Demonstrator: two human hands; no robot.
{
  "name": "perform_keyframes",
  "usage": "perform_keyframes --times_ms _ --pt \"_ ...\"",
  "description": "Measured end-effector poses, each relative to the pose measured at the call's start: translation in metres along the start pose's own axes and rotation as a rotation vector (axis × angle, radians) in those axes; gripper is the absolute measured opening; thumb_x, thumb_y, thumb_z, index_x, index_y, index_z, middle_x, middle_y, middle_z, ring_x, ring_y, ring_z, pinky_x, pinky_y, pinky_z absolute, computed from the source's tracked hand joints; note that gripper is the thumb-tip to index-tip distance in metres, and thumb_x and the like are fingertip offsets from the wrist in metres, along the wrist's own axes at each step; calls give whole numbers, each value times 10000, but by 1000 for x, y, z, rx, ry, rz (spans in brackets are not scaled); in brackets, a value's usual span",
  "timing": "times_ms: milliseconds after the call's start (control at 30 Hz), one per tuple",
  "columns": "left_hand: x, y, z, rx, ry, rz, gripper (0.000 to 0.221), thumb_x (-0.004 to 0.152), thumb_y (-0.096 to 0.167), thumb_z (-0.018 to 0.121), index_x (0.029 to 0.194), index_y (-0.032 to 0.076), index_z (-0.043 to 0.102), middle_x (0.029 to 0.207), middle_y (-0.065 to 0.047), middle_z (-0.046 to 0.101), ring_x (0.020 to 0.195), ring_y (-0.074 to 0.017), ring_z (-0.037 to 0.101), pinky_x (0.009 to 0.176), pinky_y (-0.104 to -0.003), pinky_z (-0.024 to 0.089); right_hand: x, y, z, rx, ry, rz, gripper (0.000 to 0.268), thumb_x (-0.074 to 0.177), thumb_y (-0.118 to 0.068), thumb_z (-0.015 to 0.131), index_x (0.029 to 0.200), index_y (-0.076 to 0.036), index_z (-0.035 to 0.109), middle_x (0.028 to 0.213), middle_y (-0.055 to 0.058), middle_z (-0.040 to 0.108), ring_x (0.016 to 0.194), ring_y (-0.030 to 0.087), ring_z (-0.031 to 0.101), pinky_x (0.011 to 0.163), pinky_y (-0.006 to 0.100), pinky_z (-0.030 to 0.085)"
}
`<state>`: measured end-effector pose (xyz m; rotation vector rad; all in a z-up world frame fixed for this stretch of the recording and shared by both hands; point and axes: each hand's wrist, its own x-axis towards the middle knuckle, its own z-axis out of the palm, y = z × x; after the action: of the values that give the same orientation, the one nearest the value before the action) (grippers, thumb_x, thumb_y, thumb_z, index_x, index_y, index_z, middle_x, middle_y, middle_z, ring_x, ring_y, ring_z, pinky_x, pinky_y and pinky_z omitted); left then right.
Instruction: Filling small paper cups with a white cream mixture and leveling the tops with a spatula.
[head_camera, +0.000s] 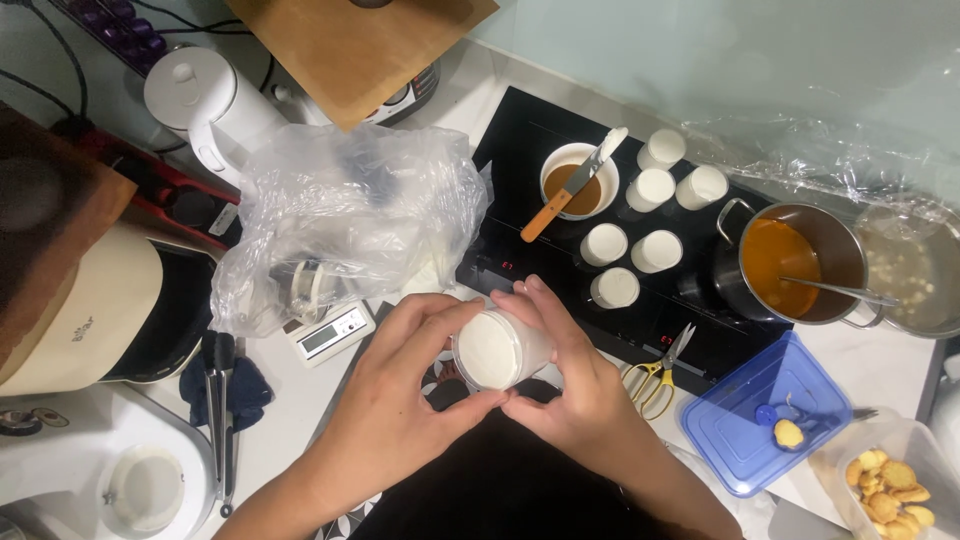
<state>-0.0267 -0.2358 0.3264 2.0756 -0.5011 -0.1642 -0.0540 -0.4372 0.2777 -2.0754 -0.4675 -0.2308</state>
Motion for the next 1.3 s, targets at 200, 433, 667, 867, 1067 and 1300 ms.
perform_keyframes --times_ms 200,433,667,867,1067,1300 --pt "-2 -1 0 -9 -9 -29 701 719 179 885 1348 62 600 1194 -111 596 1056 -247 672 853 -335 562 0 -2 -2 43 -14 -53 985 756 -38 857 1541 45 267 1446 217 603 1345 336 630 1070 379 574" --pt "-4 -1 1 -52 -10 22 710 732 137 881 1382 72 603 1170 -99 626 1058 -241 674 898 -334 550 1 -5 -6 19 -27 -76 982 749 -35 865 1532 47 278 1427 231 602 1335 359 619 1126 402 503" --pt "-8 -4 7 -67 16 58 655 730 129 886 1340 102 650 1173 -94 647 1062 -242 682 894 -325 563 3 -12 -11 -2 -58 -83 1001 751 7 824 1562 24 238 1436 250 585 1348 381 605 1117 407 511" --pt "-9 -3 12 -25 62 60 660 728 148 881 1348 115 655 1175 -96 662 1081 -246 688 900 -327 566 6 -15 -14 11 -94 -51 987 759 13 814 1566 13 247 1456 252 558 1356 378 593 1083 403 525" --pt "-12 -6 21 4 148 82 669 718 175 880 1346 120 657 1201 -105 677 1142 -259 691 917 -327 567 7 -18 -16 8 -99 -38 947 764 16 810 1559 -1 295 1465 252 545 1359 390 585 1068 392 538" --pt "-14 -9 25 -20 130 60 674 737 182 869 1372 138 647 1196 -108 669 1150 -256 700 844 -307 599 7 -17 -15 -24 -108 -33 913 761 20 800 1543 3 328 1504 270 500 1396 418 533 1064 391 536"
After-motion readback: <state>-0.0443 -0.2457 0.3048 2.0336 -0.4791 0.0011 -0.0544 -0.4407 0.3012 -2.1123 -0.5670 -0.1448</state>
